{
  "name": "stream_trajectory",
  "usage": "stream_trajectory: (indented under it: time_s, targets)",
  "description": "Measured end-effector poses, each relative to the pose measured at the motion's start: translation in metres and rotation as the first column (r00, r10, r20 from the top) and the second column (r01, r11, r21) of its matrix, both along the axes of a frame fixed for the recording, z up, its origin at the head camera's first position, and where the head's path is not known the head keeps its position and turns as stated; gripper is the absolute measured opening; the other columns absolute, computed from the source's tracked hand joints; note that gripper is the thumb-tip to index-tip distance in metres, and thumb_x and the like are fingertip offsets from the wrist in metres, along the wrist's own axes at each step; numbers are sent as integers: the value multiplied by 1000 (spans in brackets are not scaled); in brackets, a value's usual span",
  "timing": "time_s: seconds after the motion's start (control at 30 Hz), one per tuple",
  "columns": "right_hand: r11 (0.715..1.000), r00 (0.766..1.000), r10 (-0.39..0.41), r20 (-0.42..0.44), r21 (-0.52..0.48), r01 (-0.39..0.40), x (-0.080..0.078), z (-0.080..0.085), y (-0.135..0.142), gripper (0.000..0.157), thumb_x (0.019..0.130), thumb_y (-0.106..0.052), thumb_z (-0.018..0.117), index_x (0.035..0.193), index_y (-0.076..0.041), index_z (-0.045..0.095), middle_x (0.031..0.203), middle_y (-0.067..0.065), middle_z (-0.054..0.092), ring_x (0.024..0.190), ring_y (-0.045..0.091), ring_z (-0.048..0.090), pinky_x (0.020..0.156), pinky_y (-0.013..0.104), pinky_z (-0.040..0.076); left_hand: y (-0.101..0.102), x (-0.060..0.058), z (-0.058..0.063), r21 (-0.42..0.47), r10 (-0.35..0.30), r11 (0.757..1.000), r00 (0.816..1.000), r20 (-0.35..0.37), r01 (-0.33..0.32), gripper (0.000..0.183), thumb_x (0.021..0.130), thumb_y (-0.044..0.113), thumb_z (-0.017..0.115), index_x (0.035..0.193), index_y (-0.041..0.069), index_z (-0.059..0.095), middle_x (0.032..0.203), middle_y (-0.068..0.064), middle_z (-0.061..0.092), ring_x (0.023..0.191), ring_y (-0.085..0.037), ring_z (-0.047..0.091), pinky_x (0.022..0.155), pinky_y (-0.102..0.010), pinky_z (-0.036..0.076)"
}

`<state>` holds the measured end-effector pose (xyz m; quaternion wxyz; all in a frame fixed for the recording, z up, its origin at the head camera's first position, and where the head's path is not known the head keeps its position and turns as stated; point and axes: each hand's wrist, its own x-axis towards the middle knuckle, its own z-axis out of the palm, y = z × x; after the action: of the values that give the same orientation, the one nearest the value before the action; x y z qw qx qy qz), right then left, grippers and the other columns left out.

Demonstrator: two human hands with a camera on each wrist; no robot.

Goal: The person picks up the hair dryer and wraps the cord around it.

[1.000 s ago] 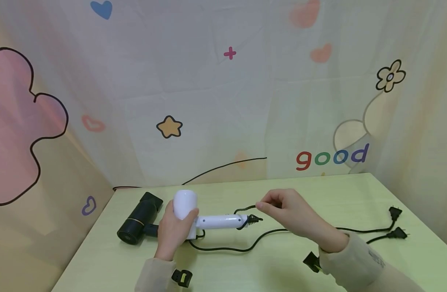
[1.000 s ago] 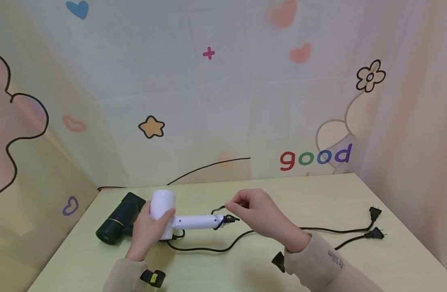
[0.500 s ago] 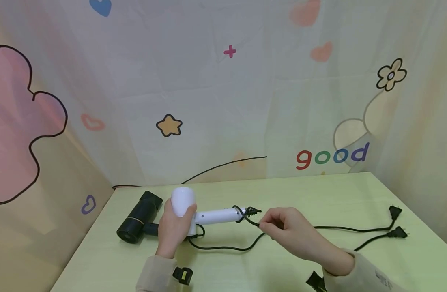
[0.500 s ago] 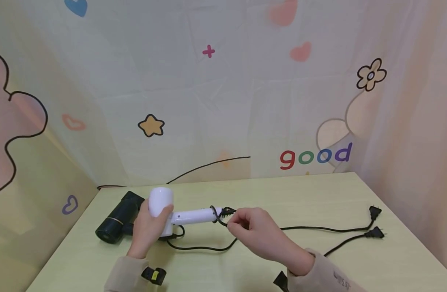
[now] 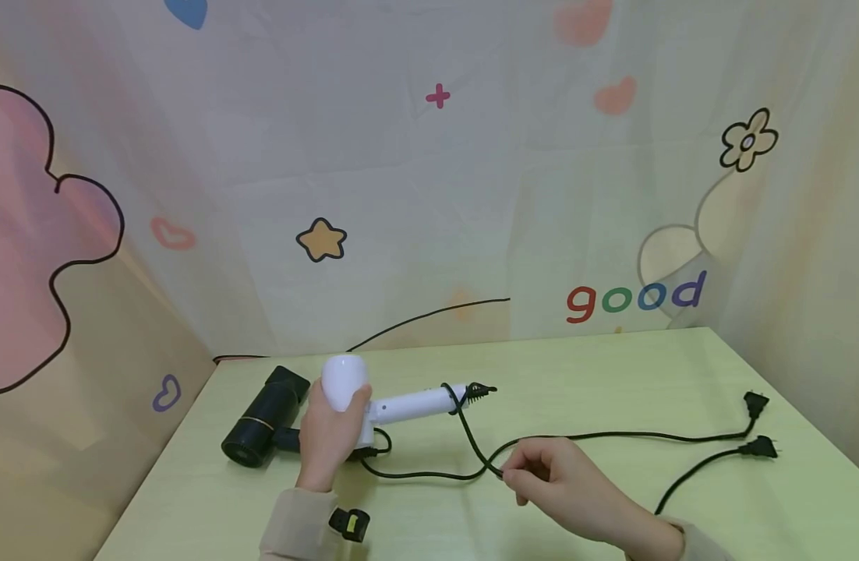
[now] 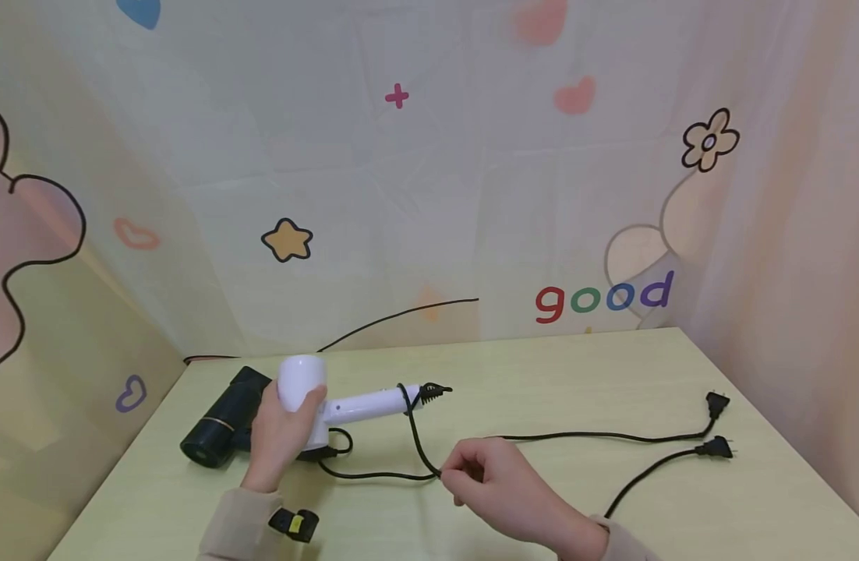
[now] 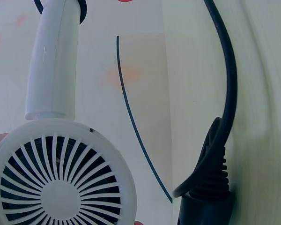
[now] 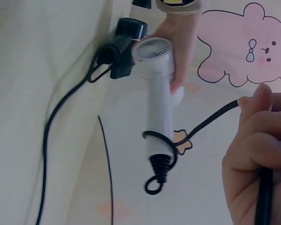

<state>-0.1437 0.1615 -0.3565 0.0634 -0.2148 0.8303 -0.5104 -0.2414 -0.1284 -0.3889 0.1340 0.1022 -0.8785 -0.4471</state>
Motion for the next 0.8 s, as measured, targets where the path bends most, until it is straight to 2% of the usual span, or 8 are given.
stream_trajectory:
  time_s: [0.23, 0.37, 0.5, 0.7, 0.8]
  targets:
    - [997, 997, 59, 49, -51, -56, 1, -20, 5, 13, 91, -14, 59, 87, -5, 68, 70, 0, 63, 63, 5, 57, 53, 21, 40, 0, -1, 3, 5, 0, 1000, 1000, 2, 0, 77, 85, 51, 60, 139, 2, 34, 120, -21, 55, 96, -35, 58, 68, -42, 48]
    - [995, 996, 79, 32, -70, -76, 1, -29, 7, 16, 91, -11, 57, 93, -3, 71, 73, 3, 66, 66, 4, 59, 60, 19, 44, 0, -2, 5, 14, -1, 1000, 1000, 10, 0, 77, 85, 51, 60, 138, 1, 35, 118, -21, 56, 96, -35, 58, 67, -41, 48]
    - [996, 996, 74, 55, -63, -71, -3, -38, 8, 19, 92, -11, 56, 99, -1, 71, 76, 6, 68, 69, 3, 60, 62, 19, 45, 0, -3, 10, 26, -1, 1000, 1000, 23, 0, 77, 85, 52, 59, 138, 1, 34, 118, -21, 55, 97, -35, 57, 69, -41, 48]
    - [998, 989, 42, 142, -53, -35, -13, -50, 9, 26, 92, -15, 58, 109, 2, 69, 79, 8, 69, 48, 1, 36, 43, 18, 27, 0, -3, 18, 66, -7, 998, 999, 31, 5, 78, 84, 52, 59, 138, 1, 35, 121, -20, 53, 98, -34, 57, 75, -45, 50]
    - [997, 986, 46, 158, -61, -37, -19, -56, 9, 29, 92, -16, 58, 113, 3, 67, 81, 11, 69, 42, 2, 30, 41, 17, 25, -1, -3, 21, 79, -12, 997, 999, 39, 9, 79, 84, 54, 60, 138, 1, 35, 122, -20, 53, 98, -34, 58, 75, -44, 51]
